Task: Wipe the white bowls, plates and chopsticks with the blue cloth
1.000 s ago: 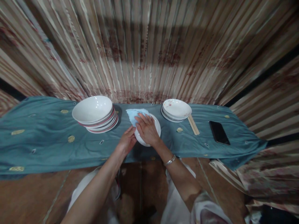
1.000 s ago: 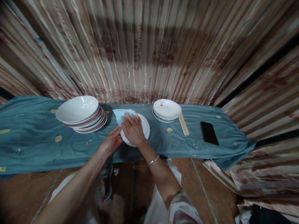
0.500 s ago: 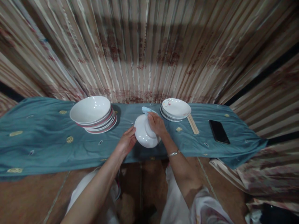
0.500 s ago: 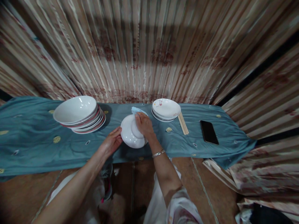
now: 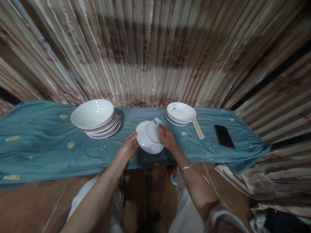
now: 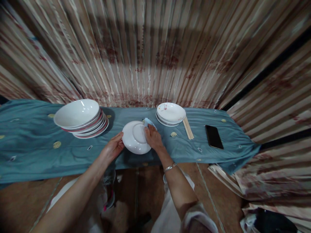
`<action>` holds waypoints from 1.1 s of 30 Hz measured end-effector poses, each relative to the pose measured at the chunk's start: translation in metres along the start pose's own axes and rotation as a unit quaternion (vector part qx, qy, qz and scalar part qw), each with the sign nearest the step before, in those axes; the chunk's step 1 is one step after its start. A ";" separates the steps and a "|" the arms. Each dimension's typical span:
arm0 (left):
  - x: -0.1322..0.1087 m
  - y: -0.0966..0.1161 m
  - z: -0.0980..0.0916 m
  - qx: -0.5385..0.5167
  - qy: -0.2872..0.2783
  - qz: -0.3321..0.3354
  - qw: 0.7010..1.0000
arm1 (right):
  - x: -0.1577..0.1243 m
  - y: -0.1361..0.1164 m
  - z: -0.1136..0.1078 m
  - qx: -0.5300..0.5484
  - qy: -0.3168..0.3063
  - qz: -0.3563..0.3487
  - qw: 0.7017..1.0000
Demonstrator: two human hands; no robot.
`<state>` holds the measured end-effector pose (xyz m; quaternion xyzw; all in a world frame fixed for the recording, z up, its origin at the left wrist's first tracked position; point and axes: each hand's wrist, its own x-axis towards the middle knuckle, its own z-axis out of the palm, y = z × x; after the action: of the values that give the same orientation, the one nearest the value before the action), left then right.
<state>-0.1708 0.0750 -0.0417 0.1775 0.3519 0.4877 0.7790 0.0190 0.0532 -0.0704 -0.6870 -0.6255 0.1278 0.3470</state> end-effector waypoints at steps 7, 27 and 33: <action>0.004 0.001 -0.003 -0.005 0.033 -0.007 0.999 | -0.024 -0.015 -0.009 -0.107 -0.002 -0.002 0.994; 0.005 0.000 -0.002 -0.021 0.074 -0.006 0.997 | -0.069 -0.051 -0.042 -0.177 -0.110 -0.021 0.978; 0.005 -0.002 -0.003 -0.017 0.071 -0.005 0.997 | -0.081 -0.061 -0.028 -0.078 -0.072 -0.087 0.991</action>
<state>-0.1704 0.0784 -0.0470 0.1273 0.3989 0.5007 0.7576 -0.0254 -0.0335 -0.0321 -0.6442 -0.7142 0.0970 0.2559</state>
